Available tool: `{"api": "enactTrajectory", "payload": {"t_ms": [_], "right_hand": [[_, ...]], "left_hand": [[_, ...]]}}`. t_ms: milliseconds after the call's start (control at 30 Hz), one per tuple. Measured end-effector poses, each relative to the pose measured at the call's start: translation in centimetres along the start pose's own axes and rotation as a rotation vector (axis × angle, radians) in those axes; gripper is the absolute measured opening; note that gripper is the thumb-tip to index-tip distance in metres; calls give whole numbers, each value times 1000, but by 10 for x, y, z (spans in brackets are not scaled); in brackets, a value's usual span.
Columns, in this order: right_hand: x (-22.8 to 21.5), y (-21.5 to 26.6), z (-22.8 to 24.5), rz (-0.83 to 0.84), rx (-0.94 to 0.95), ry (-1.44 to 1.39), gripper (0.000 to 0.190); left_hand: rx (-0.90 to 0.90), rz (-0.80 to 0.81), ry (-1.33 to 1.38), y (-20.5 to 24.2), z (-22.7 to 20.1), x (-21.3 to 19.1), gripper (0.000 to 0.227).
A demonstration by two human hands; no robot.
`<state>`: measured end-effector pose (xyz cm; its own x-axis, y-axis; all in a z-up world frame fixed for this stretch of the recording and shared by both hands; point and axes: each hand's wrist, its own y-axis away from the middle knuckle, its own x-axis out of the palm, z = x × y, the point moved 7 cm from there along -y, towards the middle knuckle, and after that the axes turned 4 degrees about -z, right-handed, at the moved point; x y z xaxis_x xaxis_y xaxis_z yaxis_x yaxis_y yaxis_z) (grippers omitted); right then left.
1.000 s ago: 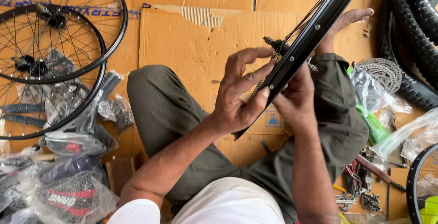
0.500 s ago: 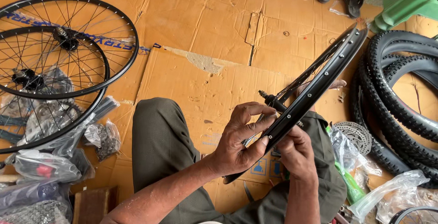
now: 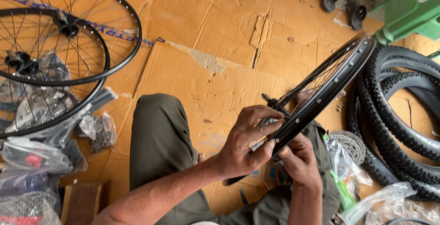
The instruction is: The person sits on the floor and repeatedly handles a bicycle wheel, rotating it and adjusting the spokes and hub area with their hands. They periodically lift the wheel to inspect it from different angles before setting it back down to continue the adjustment process.
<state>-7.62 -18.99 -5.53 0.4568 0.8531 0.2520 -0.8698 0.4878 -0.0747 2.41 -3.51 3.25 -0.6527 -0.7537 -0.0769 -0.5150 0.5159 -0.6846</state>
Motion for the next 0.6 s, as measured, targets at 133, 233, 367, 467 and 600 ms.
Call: {"api": "enactTrajectory", "payload": {"t_ms": [133, 233, 367, 467, 600], "right_hand": [[28, 20, 33, -432, -401, 616, 27], [36, 17, 34, -383, -423, 716, 25], [18, -2, 22, 13, -230, -48, 32], [2, 6, -5, -41, -61, 163, 46], [13, -1, -21, -279, -140, 632, 26]], "left_hand": [[-9, -2, -38, -1, 1, 1, 34], [-55, -27, -99, -3, 0, -2, 29], [-80, -56, -115, -8, -2, -8, 23], [-71, -2, -9, -6, -2, 1, 16], [-64, 24, -68, -10, -5, 5, 45]]}}
